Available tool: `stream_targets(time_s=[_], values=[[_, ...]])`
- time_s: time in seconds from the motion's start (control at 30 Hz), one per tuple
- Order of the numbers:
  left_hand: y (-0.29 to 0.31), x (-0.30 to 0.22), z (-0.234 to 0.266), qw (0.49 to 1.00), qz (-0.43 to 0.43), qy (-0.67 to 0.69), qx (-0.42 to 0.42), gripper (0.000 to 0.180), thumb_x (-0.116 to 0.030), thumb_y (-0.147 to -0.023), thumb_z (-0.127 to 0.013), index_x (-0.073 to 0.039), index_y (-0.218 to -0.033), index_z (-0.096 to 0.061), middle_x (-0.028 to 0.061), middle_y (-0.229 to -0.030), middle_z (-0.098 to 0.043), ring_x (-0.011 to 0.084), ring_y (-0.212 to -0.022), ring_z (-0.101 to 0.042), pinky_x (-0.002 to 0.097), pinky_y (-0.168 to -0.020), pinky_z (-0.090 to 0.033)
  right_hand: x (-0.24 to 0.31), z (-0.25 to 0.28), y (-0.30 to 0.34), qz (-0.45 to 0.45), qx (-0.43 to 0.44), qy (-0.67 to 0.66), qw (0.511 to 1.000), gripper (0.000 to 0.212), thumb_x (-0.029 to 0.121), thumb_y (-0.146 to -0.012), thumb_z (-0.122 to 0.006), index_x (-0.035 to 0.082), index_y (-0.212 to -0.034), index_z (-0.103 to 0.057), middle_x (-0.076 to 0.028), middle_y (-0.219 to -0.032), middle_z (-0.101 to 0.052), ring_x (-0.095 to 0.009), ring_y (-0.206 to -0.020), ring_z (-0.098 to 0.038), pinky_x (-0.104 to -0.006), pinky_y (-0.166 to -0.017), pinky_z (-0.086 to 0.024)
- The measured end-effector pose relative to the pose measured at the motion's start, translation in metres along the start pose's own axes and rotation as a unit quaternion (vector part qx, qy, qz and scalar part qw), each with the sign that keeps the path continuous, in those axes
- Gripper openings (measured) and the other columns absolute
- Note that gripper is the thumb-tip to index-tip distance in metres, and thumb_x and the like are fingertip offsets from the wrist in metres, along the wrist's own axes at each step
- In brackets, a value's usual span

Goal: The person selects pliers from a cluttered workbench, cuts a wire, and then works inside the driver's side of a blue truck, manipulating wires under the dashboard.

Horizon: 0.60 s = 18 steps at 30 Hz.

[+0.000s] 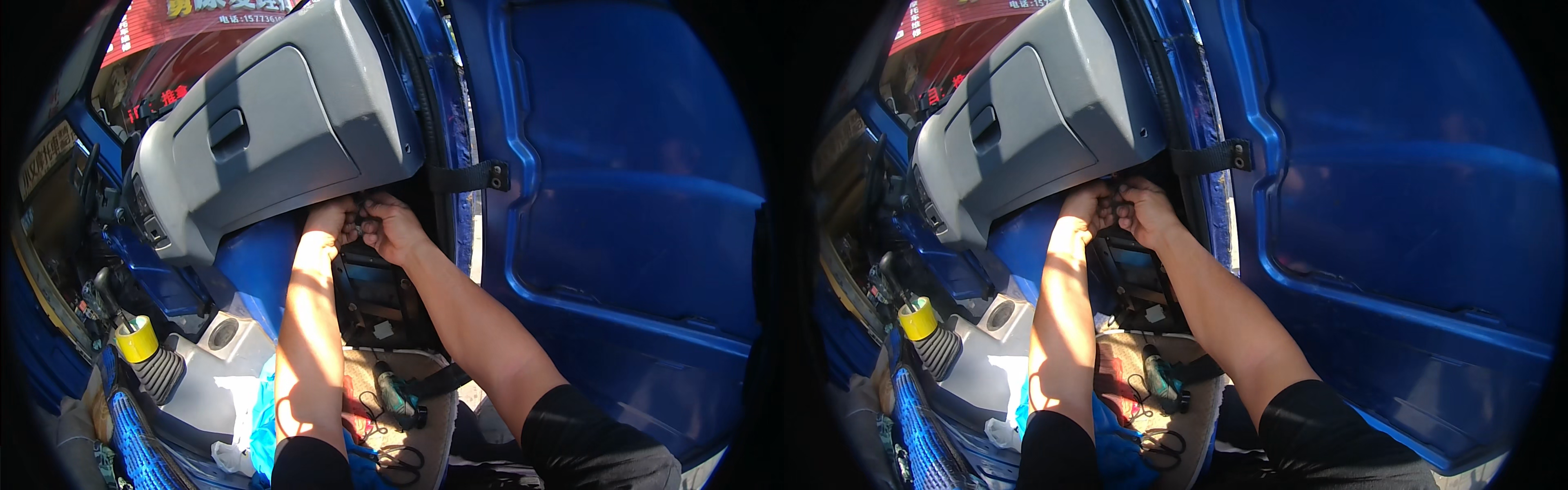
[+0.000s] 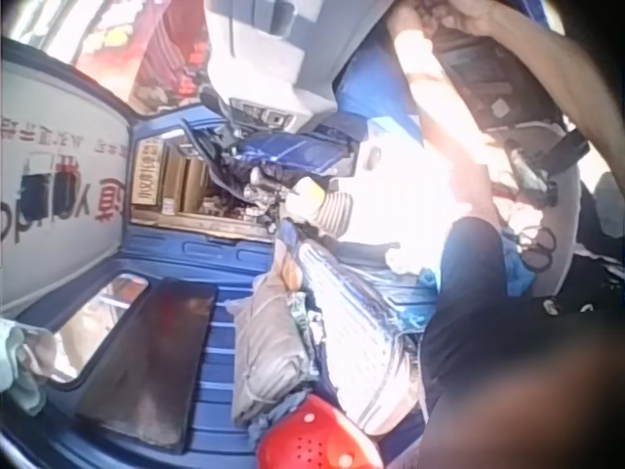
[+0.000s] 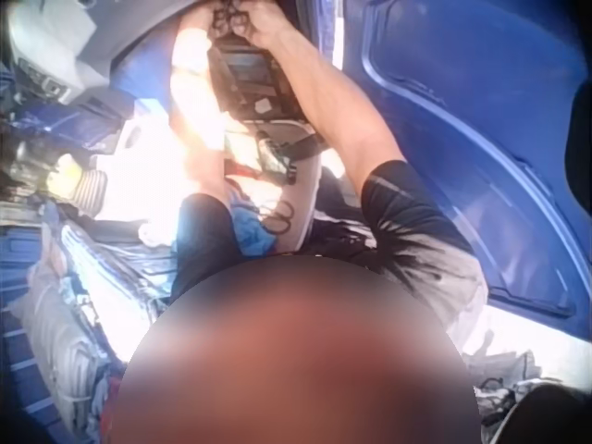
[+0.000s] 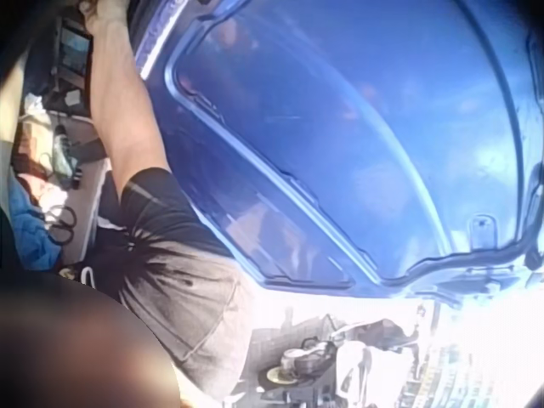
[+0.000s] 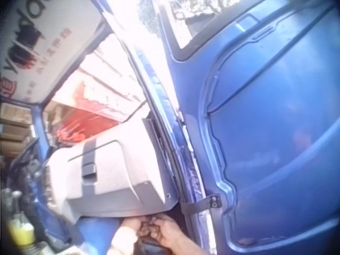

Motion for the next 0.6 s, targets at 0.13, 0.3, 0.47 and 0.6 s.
stream_targets(time_s=[0.13, 0.3, 0.47, 0.6], values=[[-0.003, 0.000, 0.001, 1.000, 0.005, 0.007, 0.025, 0.010, -0.013, -0.086, -0.054, -0.009, -0.077, -0.055, 0.0017, -0.062, -0.050, 0.0126, -0.051, -0.048, 0.0288, -0.050, -0.049, 0.001, -0.002, -0.001, 0.013, 0.000, 0.028, 1.000, 0.007, 0.006, -0.094, -0.050, 0.006, -0.098, -0.056, -0.004, -0.077, -0.057, -0.011, -0.054, -0.051, -0.0241, -0.045, -0.039], [0.005, -0.004, -0.001, 0.998, -0.049, -0.049, -0.002, 0.007, -0.010, -0.086, -0.055, -0.005, -0.083, -0.058, 0.0053, -0.068, -0.057, 0.0139, -0.056, -0.057, 0.0293, -0.051, -0.052, -0.002, -0.006, -0.003, 0.011, -0.038, 0.066, 0.997, 0.008, 0.004, -0.092, -0.048, 0.003, -0.093, -0.056, -0.009, -0.076, -0.062, -0.014, -0.053, -0.057, -0.0260, -0.046, -0.048], [0.021, -0.011, -0.008, 0.993, -0.104, -0.049, 0.000, 0.007, -0.008, -0.084, -0.059, -0.002, -0.087, -0.062, 0.0061, -0.071, -0.061, 0.0141, -0.058, -0.062, 0.0272, -0.053, -0.054, -0.002, -0.007, -0.004, 0.018, -0.038, 0.066, 0.997, 0.011, 0.004, -0.092, -0.046, 0.001, -0.090, -0.057, -0.010, -0.072, -0.062, -0.016, -0.054, -0.060, -0.0283, -0.048, -0.053], [0.024, -0.016, -0.010, 0.989, -0.146, -0.036, -0.010, 0.010, 0.001, -0.082, -0.058, 0.001, -0.092, -0.060, 0.0100, -0.073, -0.060, 0.0171, -0.059, -0.061, 0.0289, -0.054, -0.054, 0.000, -0.006, -0.005, 0.018, -0.042, 0.072, 0.996, 0.012, 0.004, -0.092, -0.047, 0.001, -0.088, -0.057, -0.009, -0.069, -0.061, -0.015, -0.052, -0.059, -0.0271, -0.045, -0.051]])
Point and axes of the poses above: each hand's wrist, its own y-axis away from the middle knuckle, its own z-axis out of the back of the hand, x = y × z, the point moved 4 cm from there along -y, towards the middle knuckle
